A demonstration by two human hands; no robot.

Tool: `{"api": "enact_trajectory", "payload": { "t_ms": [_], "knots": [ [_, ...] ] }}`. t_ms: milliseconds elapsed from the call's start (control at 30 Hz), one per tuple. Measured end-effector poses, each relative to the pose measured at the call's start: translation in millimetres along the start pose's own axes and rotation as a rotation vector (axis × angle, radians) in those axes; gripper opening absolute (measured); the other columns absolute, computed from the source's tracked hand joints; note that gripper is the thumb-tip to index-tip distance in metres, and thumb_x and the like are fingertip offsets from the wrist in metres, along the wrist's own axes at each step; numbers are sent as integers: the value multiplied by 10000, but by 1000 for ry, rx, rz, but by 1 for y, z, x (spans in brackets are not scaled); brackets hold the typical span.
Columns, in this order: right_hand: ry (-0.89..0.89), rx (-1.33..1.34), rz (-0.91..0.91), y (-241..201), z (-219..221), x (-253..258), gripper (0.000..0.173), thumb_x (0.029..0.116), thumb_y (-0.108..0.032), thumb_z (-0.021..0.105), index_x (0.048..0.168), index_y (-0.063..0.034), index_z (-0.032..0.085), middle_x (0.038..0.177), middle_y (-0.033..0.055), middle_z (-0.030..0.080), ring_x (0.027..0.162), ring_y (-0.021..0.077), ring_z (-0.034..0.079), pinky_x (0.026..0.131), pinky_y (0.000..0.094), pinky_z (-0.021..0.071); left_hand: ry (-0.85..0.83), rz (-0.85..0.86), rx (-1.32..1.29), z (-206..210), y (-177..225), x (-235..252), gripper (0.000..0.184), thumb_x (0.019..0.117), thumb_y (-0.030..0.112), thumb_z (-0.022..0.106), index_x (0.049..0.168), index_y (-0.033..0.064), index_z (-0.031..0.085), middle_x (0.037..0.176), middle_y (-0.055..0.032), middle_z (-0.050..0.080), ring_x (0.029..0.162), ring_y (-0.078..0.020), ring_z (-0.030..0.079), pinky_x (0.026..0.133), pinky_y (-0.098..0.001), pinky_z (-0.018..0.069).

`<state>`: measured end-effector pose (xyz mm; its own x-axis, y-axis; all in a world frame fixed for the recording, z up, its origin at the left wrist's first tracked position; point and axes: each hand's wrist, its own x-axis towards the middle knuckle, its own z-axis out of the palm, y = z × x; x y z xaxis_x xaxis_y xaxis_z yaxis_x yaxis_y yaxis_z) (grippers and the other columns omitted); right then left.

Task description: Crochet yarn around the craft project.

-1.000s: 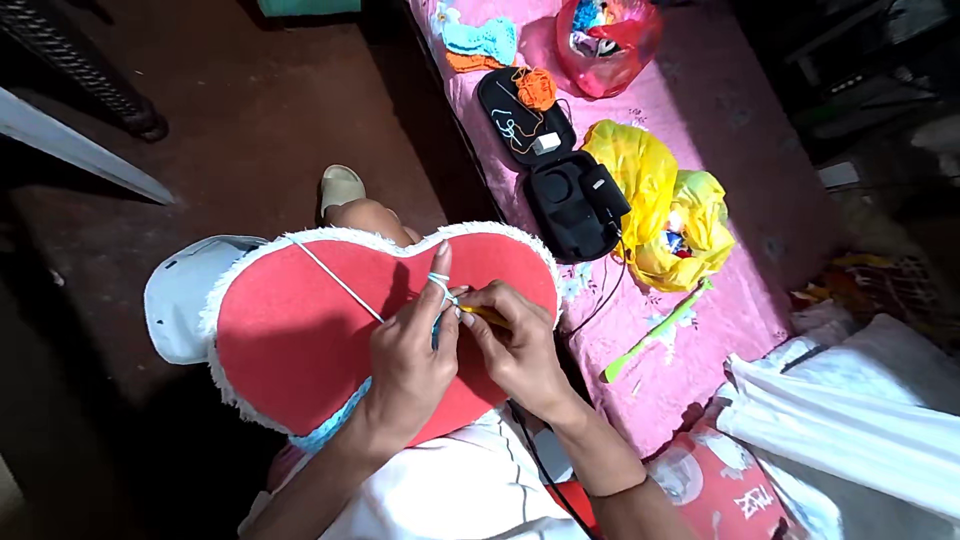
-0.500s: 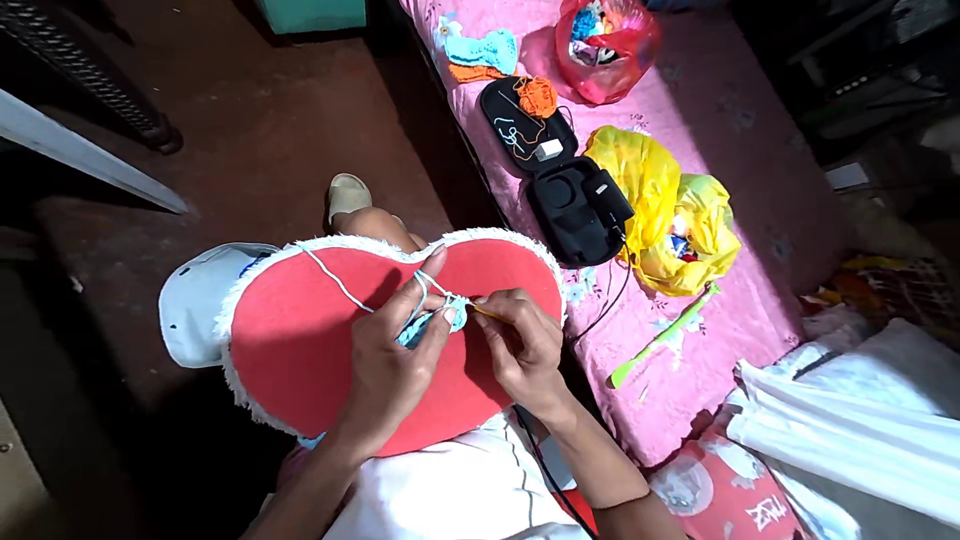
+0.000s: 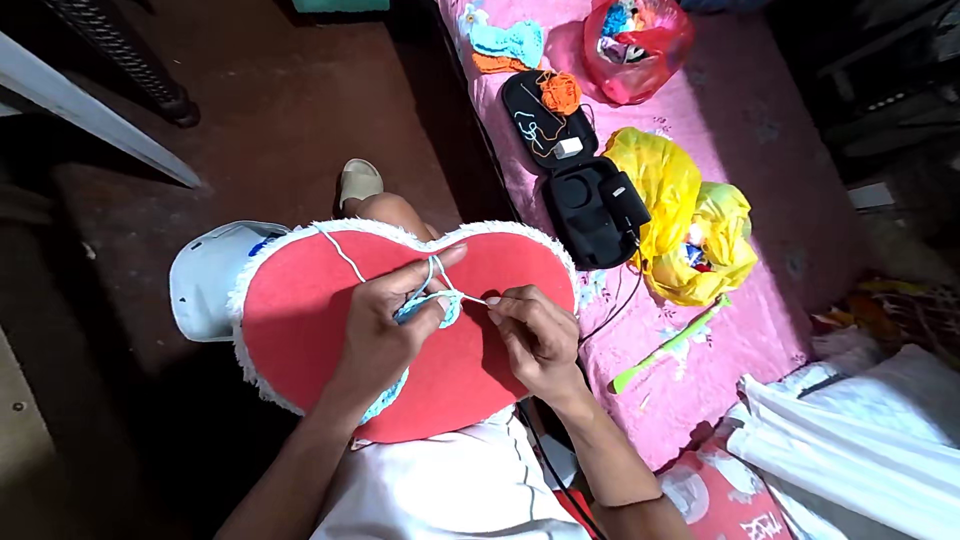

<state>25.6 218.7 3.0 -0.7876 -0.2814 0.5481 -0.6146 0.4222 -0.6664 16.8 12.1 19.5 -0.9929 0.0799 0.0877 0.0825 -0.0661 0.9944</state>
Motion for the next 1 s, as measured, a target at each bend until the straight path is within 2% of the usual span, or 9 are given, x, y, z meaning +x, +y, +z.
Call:
{"api": "enact_trajectory", "payload": {
  "t_ms": [167,300,367,433,600,700,833,900,1000],
  "knots": [
    [-41,590,480,-14,-11,6,130,918,34,637,1039,15,682,942,-6,701,802,-15,629,712,156,539,-36,-89,-137,1,1,-1,497,843,-35,623,1326,68,677,829,48,723,728,-24,668,689,-170,568],
    [-126,921,714,-19,-13,15,322,948,22,578,1264,-12,629,888,-21,659,615,-50,470,519,121,360,16,-22,-73,14,2,-4,463,869,1,649,1329,55,656,1026,56,749,813,-1,681,748,-162,576],
    [-140,885,699,-20,-10,17,360,975,7,541,1325,9,624,970,-13,680,647,-58,475,547,120,374,47,-16,-40,20,1,-6,468,866,10,655,1331,58,660,991,55,741,819,-6,682,758,-170,579],
    [-121,736,632,-23,-5,18,323,974,25,519,1259,41,671,1064,18,706,733,-47,541,632,132,449,65,-27,-26,23,0,-6,482,862,1,652,1342,48,651,999,28,736,834,-20,684,768,-177,578],
    [-67,499,541,-27,3,18,287,954,52,547,1181,51,724,1026,64,700,933,42,642,856,193,547,107,-9,138,17,7,-6,509,871,95,692,1375,72,631,998,47,744,807,4,681,707,-145,567],
    [-47,502,526,-27,5,18,268,944,58,570,1158,56,732,994,58,687,894,42,639,809,183,554,154,68,205,20,6,-7,560,866,67,700,1415,52,589,913,61,739,785,34,670,720,-125,556],
    [61,876,655,-22,1,18,223,917,59,618,1123,52,702,930,73,719,618,-13,540,531,144,430,99,73,65,24,2,-7,605,881,12,690,1462,9,520,948,30,754,819,-22,698,767,-163,581],
    [76,1024,708,-21,0,20,195,912,55,629,1099,27,678,913,90,722,575,-11,520,501,148,402,93,98,-4,27,-2,-7,599,873,-21,682,1449,-27,518,952,9,752,811,-42,693,758,-177,581],
    [49,885,696,-24,2,23,177,913,69,621,1078,29,672,916,58,718,606,-26,523,521,136,406,108,91,-9,27,-5,-6,622,864,-38,670,1464,-13,507,918,11,746,799,-40,696,762,-174,583]
  ]
}}
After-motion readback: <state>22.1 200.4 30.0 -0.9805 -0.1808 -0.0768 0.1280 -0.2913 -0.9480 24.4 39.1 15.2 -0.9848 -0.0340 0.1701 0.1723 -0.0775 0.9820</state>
